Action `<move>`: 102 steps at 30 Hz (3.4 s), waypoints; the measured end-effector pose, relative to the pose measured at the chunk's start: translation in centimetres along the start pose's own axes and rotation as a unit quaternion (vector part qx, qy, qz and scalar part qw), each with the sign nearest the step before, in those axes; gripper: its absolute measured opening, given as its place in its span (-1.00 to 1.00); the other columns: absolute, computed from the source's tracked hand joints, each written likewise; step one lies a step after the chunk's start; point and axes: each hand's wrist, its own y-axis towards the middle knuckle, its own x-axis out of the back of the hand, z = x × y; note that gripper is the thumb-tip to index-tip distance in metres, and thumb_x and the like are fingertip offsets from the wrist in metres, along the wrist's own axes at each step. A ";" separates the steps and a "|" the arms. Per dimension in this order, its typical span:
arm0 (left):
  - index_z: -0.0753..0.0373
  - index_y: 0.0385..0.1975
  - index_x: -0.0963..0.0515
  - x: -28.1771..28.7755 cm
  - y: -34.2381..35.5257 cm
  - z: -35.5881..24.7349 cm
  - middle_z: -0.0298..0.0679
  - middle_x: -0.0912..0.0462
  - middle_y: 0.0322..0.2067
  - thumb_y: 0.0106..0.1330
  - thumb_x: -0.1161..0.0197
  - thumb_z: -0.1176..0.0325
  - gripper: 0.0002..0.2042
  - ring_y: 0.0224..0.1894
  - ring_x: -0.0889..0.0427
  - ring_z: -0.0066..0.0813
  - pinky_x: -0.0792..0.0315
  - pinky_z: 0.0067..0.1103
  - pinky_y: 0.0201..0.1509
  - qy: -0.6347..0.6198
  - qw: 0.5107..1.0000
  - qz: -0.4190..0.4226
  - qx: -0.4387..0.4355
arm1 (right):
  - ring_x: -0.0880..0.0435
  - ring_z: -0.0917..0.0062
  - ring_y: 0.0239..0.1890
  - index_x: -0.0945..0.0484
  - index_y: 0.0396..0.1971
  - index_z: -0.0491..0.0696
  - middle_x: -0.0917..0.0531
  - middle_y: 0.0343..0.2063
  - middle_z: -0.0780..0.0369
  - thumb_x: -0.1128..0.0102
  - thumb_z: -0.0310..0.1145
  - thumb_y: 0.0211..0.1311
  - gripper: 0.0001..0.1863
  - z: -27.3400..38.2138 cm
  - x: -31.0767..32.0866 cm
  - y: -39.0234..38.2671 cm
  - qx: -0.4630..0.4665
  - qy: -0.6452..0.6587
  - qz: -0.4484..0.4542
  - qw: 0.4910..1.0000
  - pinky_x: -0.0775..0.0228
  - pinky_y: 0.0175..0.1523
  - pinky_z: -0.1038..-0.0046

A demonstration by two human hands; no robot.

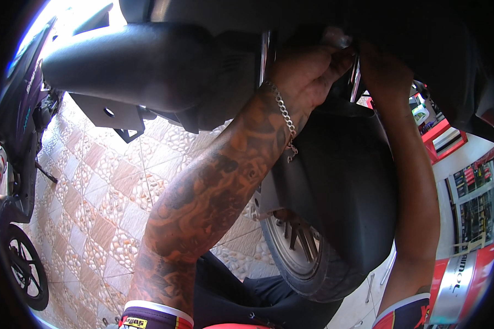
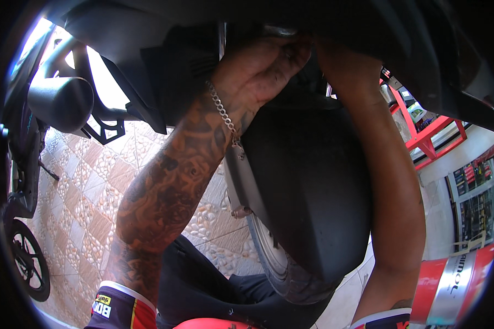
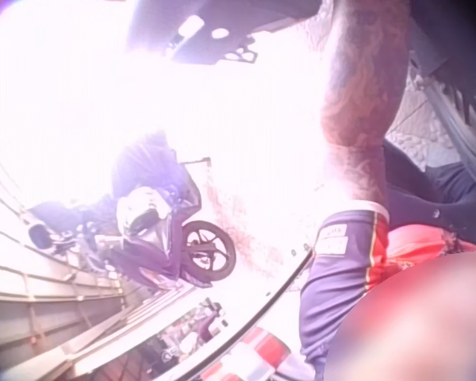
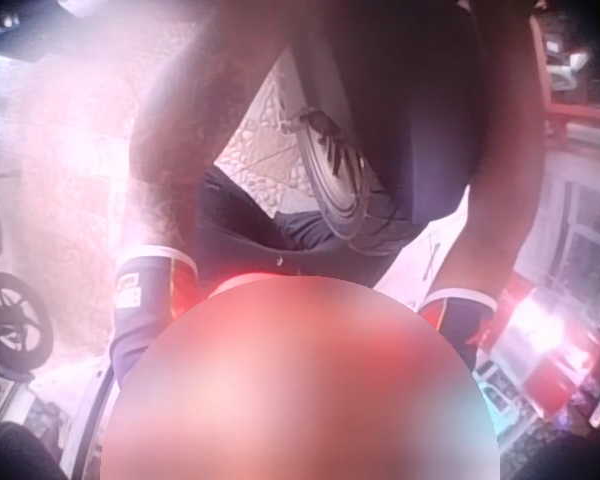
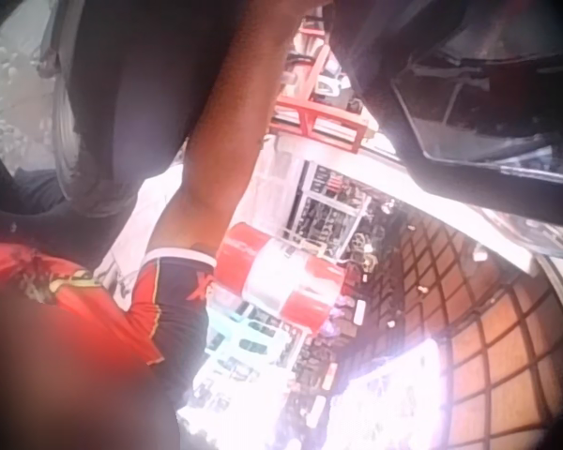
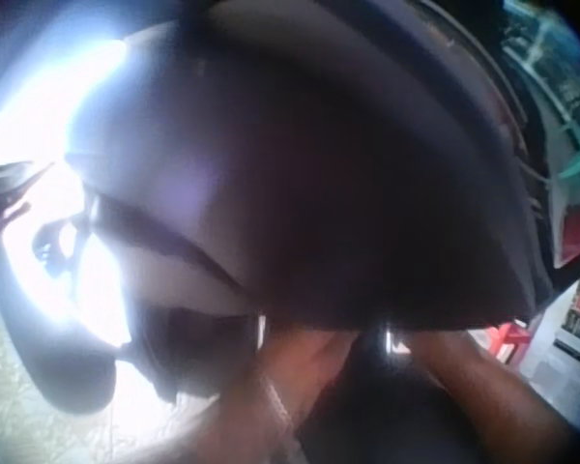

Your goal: The person sits on the floor and uses a wrench to tighten bolts under the rear section of a scooter. They repeatedly reach under the bodywork, adjust the tool, and reposition their hands to access fasteners near the rear wheel and exhaust area.

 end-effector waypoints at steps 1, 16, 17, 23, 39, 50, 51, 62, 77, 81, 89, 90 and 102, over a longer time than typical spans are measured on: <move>0.53 -0.03 -0.47 0.1 0.0 0.0 0.09 -0.63 -0.09 0.48 -0.05 0.62 -0.84 -0.06 -0.68 -0.17 -0.66 -0.38 0.03 -0.010 1.000 0.000 -0.001 | -0.81 0.32 -0.30 -0.65 -0.01 0.24 -0.78 -0.32 0.30 -0.12 -0.28 0.36 -0.74 0.1 -0.1 0.1 -0.004 -0.024 0.024 0.999 -0.66 -0.25 0.27; 0.58 -0.07 -0.56 3.6 1.3 0.7 0.14 -0.65 -0.05 0.24 -0.25 0.64 -0.74 0.00 -0.67 -0.07 -0.57 -0.31 0.18 -0.108 0.984 0.144 0.012 | -0.79 0.26 -0.13 -0.60 0.02 0.12 -0.76 -0.17 0.20 -0.05 -0.28 0.41 -0.74 2.0 2.2 0.0 -0.033 0.013 0.105 0.994 -0.66 -0.11 0.18; 0.59 -0.08 -0.56 3.4 1.4 0.8 0.14 -0.65 -0.05 0.24 -0.25 0.65 -0.74 0.00 -0.66 -0.07 -0.57 -0.30 0.18 -0.092 0.987 0.131 0.012 | -0.79 0.26 -0.13 -0.60 0.03 0.13 -0.76 -0.17 0.20 -0.06 -0.28 0.40 -0.73 2.0 2.0 0.0 -0.047 0.009 0.086 0.995 -0.66 -0.11 0.18; 0.61 -0.09 -0.56 3.4 0.9 0.9 0.15 -0.66 -0.06 0.25 -0.26 0.63 -0.74 -0.03 -0.67 -0.10 -0.57 -0.32 0.17 -0.067 0.990 0.122 -0.009 | -0.79 0.29 -0.16 -0.66 -0.10 0.09 -0.77 -0.19 0.22 -0.12 -0.31 0.35 -0.79 1.6 1.7 0.2 -0.008 0.008 0.031 0.999 -0.65 -0.09 0.19; 0.61 -0.07 -0.54 1.7 0.8 0.5 0.11 -0.66 -0.12 0.42 -0.09 0.62 -0.80 -0.12 -0.66 -0.18 -0.60 -0.40 0.04 -0.010 0.999 0.040 0.011 | -0.78 0.33 -0.23 -0.69 -0.20 0.05 -0.76 -0.29 0.27 -0.24 -0.30 0.22 -0.82 3.8 3.2 2.1 -0.022 0.106 -0.169 0.980 -0.60 -0.08 0.28; 0.66 -0.09 -0.52 3.6 1.2 0.7 0.17 -0.62 -0.10 0.37 -0.13 0.62 -0.79 -0.07 -0.63 -0.15 -0.56 -0.40 0.15 -0.044 0.991 0.122 0.031 | -0.77 0.36 -0.17 -0.72 -0.21 0.11 -0.77 -0.29 0.30 -0.23 -0.28 0.23 -0.83 3.8 2.6 1.5 -0.007 0.065 -0.168 0.984 -0.58 -0.05 0.25; 0.66 -0.09 -0.52 3.3 1.1 0.7 0.17 -0.62 -0.09 0.36 -0.14 0.61 -0.78 -0.06 -0.63 -0.15 -0.55 -0.39 0.17 -0.016 0.995 0.093 0.017 | -0.77 0.39 -0.15 -0.71 -0.22 0.13 -0.77 -0.29 0.32 -0.21 -0.28 0.26 -0.84 3.5 2.6 1.4 -0.019 0.043 -0.152 0.987 -0.58 -0.05 0.26; 0.41 -0.37 -0.62 2.0 0.6 0.3 -0.12 -0.70 -0.44 0.34 -0.24 0.62 -0.95 -0.44 -0.71 -0.41 -0.64 -0.57 -0.37 -0.055 0.995 0.072 0.031 | -0.75 0.28 -0.06 -0.73 -0.11 0.06 -0.76 -0.12 0.22 -0.25 -0.16 0.26 -0.71 3.7 2.5 1.4 -0.030 0.081 -0.114 0.990 -0.56 0.08 0.24; 0.53 0.17 -0.46 6.2 2.3 -0.2 0.11 -0.55 0.16 0.31 -0.36 0.34 -0.49 0.27 -0.49 -0.07 -0.30 -0.22 0.43 0.013 0.936 0.351 -0.002 | -0.68 0.16 0.09 -0.57 0.21 0.33 -0.69 0.07 0.14 0.11 -0.04 0.47 -0.58 3.7 5.1 0.9 -0.079 0.203 0.225 0.950 -0.56 0.14 0.19; 0.47 0.23 -0.43 6.0 2.0 -0.7 0.05 -0.51 0.22 0.27 -0.40 0.36 -0.44 0.31 -0.45 -0.06 -0.27 -0.20 0.46 0.025 0.937 0.349 0.005 | -0.80 0.37 -0.23 -0.68 0.10 0.27 -0.80 -0.24 0.33 -0.22 -0.31 0.23 -0.59 4.0 3.9 -0.5 -0.077 0.210 -0.013 0.975 -0.64 -0.07 0.34; 0.44 0.25 -0.40 6.8 2.8 -0.9 0.02 -0.53 0.20 0.43 -0.23 0.46 -0.57 0.25 -0.52 -0.11 -0.40 -0.29 0.38 -0.041 0.948 0.308 0.073 | -0.79 0.50 -0.32 -0.67 0.08 -0.03 -0.77 -0.38 0.27 -0.30 -0.32 0.37 -0.68 2.3 7.3 -3.9 -0.292 0.474 0.113 0.823 -0.62 -0.16 0.44; 0.45 0.26 -0.40 6.8 3.1 -1.6 0.04 -0.53 0.20 0.45 -0.19 0.48 -0.59 0.24 -0.53 -0.12 -0.43 -0.31 0.36 -0.068 0.939 0.314 0.124 | -0.78 0.48 -0.22 -0.64 0.12 -0.04 -0.76 -0.27 0.24 -0.32 -0.33 0.37 -0.65 1.9 7.9 -4.7 -0.264 0.484 0.063 0.832 -0.61 -0.10 0.42; 0.47 0.26 -0.41 -1.7 -6.1 -4.1 0.07 -0.50 0.26 0.58 -0.06 0.40 -0.64 0.27 -0.54 -0.06 -0.46 -0.29 0.38 0.382 0.913 -0.142 0.012 | -0.61 0.42 0.21 -0.57 0.18 -0.07 -0.60 0.15 0.15 -0.36 -0.41 0.32 -0.57 -3.6 17.6 -27.5 -0.466 0.537 0.219 0.668 -0.49 0.16 0.36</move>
